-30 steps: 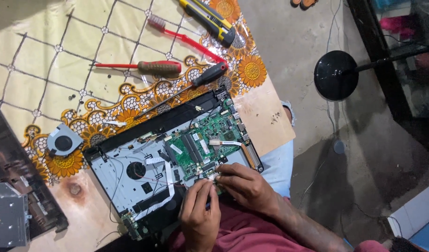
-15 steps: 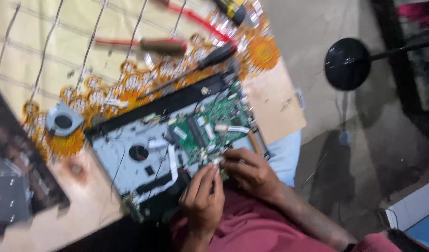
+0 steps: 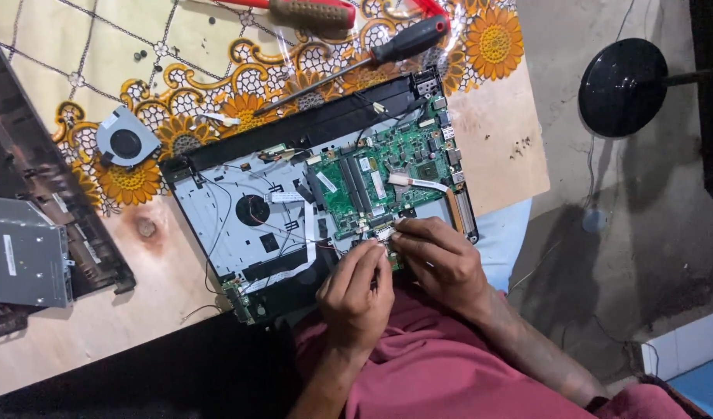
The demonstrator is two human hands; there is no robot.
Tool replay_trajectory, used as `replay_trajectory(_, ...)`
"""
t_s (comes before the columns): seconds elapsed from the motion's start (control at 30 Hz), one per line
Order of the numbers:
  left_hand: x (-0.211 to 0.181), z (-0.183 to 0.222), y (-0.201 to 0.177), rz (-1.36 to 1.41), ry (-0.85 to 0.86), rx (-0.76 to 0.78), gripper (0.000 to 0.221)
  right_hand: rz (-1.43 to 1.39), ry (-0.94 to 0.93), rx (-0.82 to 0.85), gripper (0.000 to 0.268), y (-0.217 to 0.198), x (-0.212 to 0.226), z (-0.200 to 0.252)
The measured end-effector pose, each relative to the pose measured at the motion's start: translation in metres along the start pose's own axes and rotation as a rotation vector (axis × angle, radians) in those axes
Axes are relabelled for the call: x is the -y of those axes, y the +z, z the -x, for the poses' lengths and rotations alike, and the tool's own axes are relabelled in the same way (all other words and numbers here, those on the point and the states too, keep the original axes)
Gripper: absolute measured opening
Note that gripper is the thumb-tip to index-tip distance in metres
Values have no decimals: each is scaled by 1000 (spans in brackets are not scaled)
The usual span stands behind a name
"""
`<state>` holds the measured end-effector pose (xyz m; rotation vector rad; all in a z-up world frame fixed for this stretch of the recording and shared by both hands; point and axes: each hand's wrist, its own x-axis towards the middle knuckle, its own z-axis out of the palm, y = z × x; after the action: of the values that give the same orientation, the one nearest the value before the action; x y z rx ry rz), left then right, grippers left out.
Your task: Reconnecting internal ribbon cables and other components to a laptop motherboard.
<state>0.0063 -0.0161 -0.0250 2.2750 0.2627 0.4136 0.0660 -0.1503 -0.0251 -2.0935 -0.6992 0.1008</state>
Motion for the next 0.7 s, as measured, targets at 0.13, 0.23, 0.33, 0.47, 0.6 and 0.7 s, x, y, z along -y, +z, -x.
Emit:
replay_trajectory(0.13, 11, 7, 17, -103, 63, -162, 7, 55, -113, -144, 9, 9, -3, -5)
replay_trajectory(0.23, 10, 3, 16, -122, 48, -156, 7, 31, -126, -163, 11, 10, -4, -8)
replay_trajectory(0.33, 11, 4, 18, -101, 54, -167, 7, 65, -95, -149, 12, 11, -5, -4)
replay_trajectory(0.47, 11, 5, 18, -108, 56, -166, 8, 61, -58, -137, 15, 11, -4, -2)
replay_trajectory(0.6, 13, 2, 11, -193, 64, -76, 11, 62, -25, -118, 16, 11, -3, -3)
replay_trajectory(0.7, 11, -18, 1, -245, 127, -7, 22, 58, -5, -132, 17, 12, 0, -5)
